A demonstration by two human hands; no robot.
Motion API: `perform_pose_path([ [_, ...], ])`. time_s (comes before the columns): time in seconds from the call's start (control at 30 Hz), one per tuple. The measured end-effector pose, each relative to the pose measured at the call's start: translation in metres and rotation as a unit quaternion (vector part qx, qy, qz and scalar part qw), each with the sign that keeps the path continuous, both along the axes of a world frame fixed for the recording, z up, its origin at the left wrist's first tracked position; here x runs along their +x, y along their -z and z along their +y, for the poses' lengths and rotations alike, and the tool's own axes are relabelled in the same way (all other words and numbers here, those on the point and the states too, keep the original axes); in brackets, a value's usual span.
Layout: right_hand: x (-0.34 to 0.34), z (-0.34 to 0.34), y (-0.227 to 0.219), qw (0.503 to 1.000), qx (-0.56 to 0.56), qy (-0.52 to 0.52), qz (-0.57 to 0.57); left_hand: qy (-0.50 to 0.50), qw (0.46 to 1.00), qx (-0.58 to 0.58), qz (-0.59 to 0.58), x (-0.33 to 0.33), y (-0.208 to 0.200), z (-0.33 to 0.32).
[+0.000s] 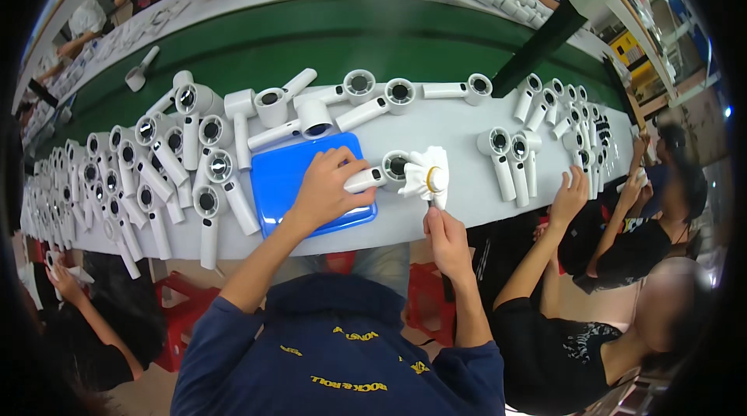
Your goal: Cleaning and organizing white plastic electronic component housings on an assembly line.
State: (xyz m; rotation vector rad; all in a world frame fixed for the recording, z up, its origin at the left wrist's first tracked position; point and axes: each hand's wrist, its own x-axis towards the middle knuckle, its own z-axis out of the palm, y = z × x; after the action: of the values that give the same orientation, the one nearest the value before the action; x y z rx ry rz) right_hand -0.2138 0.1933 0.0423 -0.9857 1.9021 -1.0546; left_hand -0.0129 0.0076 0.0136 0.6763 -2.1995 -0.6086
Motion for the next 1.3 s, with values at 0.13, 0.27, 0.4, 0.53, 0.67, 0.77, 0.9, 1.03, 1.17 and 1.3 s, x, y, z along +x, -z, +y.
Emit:
perform_pose_path([
  [0.13,-0.004,-0.009,-0.014,0.995,0.029,-0.027,0.094,-0.003,1.000,-0.001,0.008,0.005,-0.006,0.000],
  [0.27,-0.001,-0.010,-0.038,0.998,-0.053,-0.019,-0.009,0.001,1.000,0.001,0.008,0.009,-0.003,-0.003],
  [0.4,0.000,-0.024,-0.023,0.933,-0.057,-0.097,0.342,0.000,1.000,0.007,0.004,0.009,0.000,-0.004],
  [0.53,-0.004,-0.034,-0.047,0.975,0.080,-0.074,0.193,-0.004,1.000,0.023,0.008,0.010,0.005,-0.004],
  [0.67,0.001,-0.029,-0.067,0.994,-0.098,0.040,0.015,-0.007,0.999,0.029,0.015,0.010,0.006,-0.002],
  [0.77,0.006,-0.039,-0.024,0.943,0.053,-0.111,0.310,-0.006,1.000,0.023,0.016,0.009,0.007,-0.003],
  [0.9,-0.001,-0.044,-0.058,0.971,0.029,-0.057,0.231,-0.011,0.999,0.025,0.018,0.011,0.008,-0.004],
  [1.03,0.008,-0.056,-0.067,0.955,-0.033,-0.038,0.291,-0.008,1.000,0.024,0.011,0.011,0.006,-0.004],
  [1.17,-0.003,-0.066,-0.047,0.953,0.126,-0.111,0.252,-0.020,0.999,0.024,0.006,0.011,0.010,-0.005],
  [1.3,-0.004,-0.066,-0.072,0.982,0.055,0.007,0.178,-0.010,0.999,0.030,0.025,0.011,0.009,-0.004],
])
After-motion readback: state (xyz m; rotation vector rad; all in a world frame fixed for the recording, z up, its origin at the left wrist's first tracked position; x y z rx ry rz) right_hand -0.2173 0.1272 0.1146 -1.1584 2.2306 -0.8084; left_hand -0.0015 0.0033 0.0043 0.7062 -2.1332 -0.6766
